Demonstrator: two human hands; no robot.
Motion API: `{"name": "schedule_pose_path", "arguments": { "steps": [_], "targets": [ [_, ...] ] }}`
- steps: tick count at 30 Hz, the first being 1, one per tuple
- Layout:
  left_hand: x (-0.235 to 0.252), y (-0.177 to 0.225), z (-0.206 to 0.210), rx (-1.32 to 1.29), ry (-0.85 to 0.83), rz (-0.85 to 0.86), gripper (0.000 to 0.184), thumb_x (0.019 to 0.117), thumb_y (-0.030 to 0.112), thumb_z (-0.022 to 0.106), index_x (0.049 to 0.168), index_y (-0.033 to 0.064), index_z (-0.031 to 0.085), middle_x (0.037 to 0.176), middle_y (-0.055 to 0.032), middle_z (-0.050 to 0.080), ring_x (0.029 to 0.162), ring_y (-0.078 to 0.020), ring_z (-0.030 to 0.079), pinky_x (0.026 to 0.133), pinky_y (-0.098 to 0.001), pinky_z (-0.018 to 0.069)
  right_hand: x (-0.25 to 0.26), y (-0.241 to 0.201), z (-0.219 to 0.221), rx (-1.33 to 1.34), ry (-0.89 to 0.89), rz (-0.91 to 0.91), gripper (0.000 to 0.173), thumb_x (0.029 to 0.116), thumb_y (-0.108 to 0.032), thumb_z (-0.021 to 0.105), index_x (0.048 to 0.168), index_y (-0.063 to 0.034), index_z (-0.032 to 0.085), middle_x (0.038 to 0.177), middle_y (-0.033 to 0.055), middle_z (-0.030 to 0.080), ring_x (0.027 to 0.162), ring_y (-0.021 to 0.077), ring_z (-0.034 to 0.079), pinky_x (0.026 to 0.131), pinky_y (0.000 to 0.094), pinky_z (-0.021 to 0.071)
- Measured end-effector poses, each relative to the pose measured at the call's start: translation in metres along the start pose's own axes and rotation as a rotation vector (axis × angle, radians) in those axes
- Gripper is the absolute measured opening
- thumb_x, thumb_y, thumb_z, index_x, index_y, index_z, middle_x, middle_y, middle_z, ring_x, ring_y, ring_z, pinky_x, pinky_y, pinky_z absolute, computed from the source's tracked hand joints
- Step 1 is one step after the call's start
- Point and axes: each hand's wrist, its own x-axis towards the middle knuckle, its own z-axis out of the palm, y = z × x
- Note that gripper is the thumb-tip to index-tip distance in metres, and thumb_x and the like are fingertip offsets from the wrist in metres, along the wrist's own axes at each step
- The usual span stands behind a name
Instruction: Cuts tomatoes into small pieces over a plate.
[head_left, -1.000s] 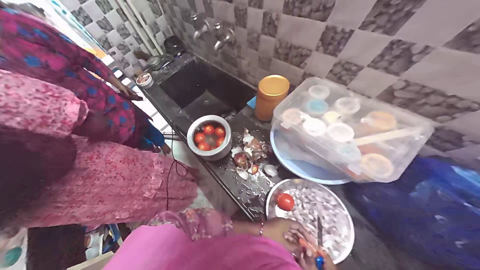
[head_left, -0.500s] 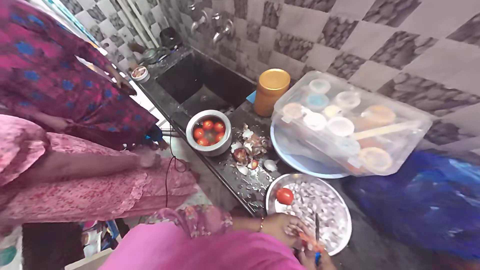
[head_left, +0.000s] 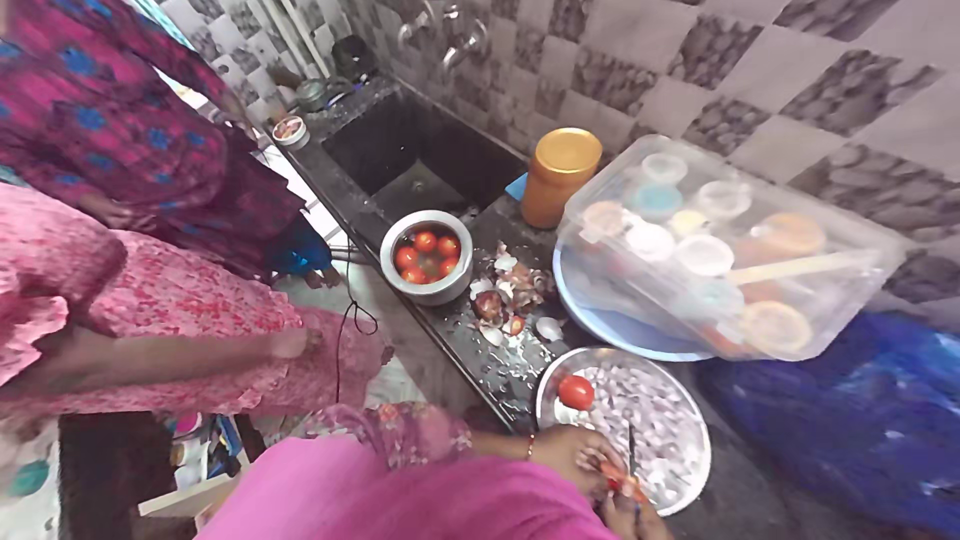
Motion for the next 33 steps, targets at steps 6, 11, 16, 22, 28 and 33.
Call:
{"name": "schedule_pose_path", "arguments": {
  "steps": [6, 11, 16, 22, 28, 33],
  "targets": [
    [0.001, 0.003, -0.005, -0.016, -0.034, 0.009, 0.033, 0.0867, -0.011, 0.067, 0.119, -0.0145, 0.062, 0.110, -0.0271, 0.068, 0.094, -0.0280, 0.069, 0.085, -0.0410, 0.0567, 0.001, -0.003, -0.003, 0.022, -0.010, 0.035, 0.035, 0.0998, -0.016, 0.050, 0.101, 0.0167, 0.063, 0.074, 0.0147, 0.063, 0.068, 0.0113, 0.061, 0.068, 0.0342, 0.0525],
    [0.002, 0.001, -0.006, 0.009, -0.013, 0.014, 0.037, 0.0819, -0.011, 0.072, 0.118, -0.0137, 0.064, 0.108, -0.0264, 0.070, 0.095, -0.0293, 0.070, 0.088, -0.0430, 0.0557, 0.001, -0.002, -0.007, 0.039, -0.058, 0.025, 0.035, 0.1003, -0.014, 0.047, 0.103, 0.0179, 0.063, 0.079, 0.0176, 0.065, 0.073, 0.0130, 0.062, 0.073, 0.0356, 0.0533],
    [0.001, -0.009, -0.002, -0.100, 0.023, 0.019, 0.032, 0.0870, -0.009, 0.068, 0.118, -0.0150, 0.061, 0.111, -0.0230, 0.069, 0.097, -0.0173, 0.070, 0.091, -0.0310, 0.0566, 0.003, 0.006, -0.005, 0.177, -0.084, 0.032, 0.031, 0.0996, -0.015, 0.055, 0.113, 0.0088, 0.068, 0.097, 0.0153, 0.073, 0.089, 0.0166, 0.070, 0.086, 0.0392, 0.0575],
    [0.004, -0.017, -0.012, -0.181, 0.032, -0.007, 0.036, 0.0833, -0.006, 0.068, 0.117, -0.0107, 0.059, 0.108, -0.0080, 0.071, 0.095, -0.0069, 0.069, 0.091, -0.0267, 0.0574, 0.006, 0.003, -0.011, 0.311, -0.075, 0.085, 0.029, 0.1021, -0.015, 0.051, 0.102, 0.0079, 0.068, 0.084, 0.0086, 0.068, 0.079, 0.0069, 0.063, 0.076, 0.0280, 0.0536],
    [0.003, -0.007, -0.009, -0.219, -0.025, -0.023, 0.036, 0.0790, -0.010, 0.067, 0.113, -0.0038, 0.060, 0.104, 0.0020, 0.071, 0.091, -0.0028, 0.069, 0.085, -0.0232, 0.0589, 0.004, 0.002, -0.013, 0.190, -0.111, 0.228, 0.044, 0.0966, -0.033, 0.062, 0.117, 0.0066, 0.064, 0.088, 0.0132, 0.067, 0.078, 0.0199, 0.063, 0.075, 0.0410, 0.0542],
    [0.003, -0.008, -0.008, -0.199, -0.036, -0.011, 0.034, 0.0803, -0.009, 0.064, 0.114, -0.0075, 0.061, 0.107, 0.0003, 0.070, 0.093, -0.0019, 0.068, 0.086, -0.0221, 0.0577, 0.006, -0.002, -0.011, 0.155, -0.120, 0.221, 0.046, 0.1002, -0.035, 0.057, 0.116, 0.0076, 0.064, 0.090, 0.0169, 0.068, 0.081, 0.0241, 0.066, 0.077, 0.0442, 0.0547]
  ]
}}
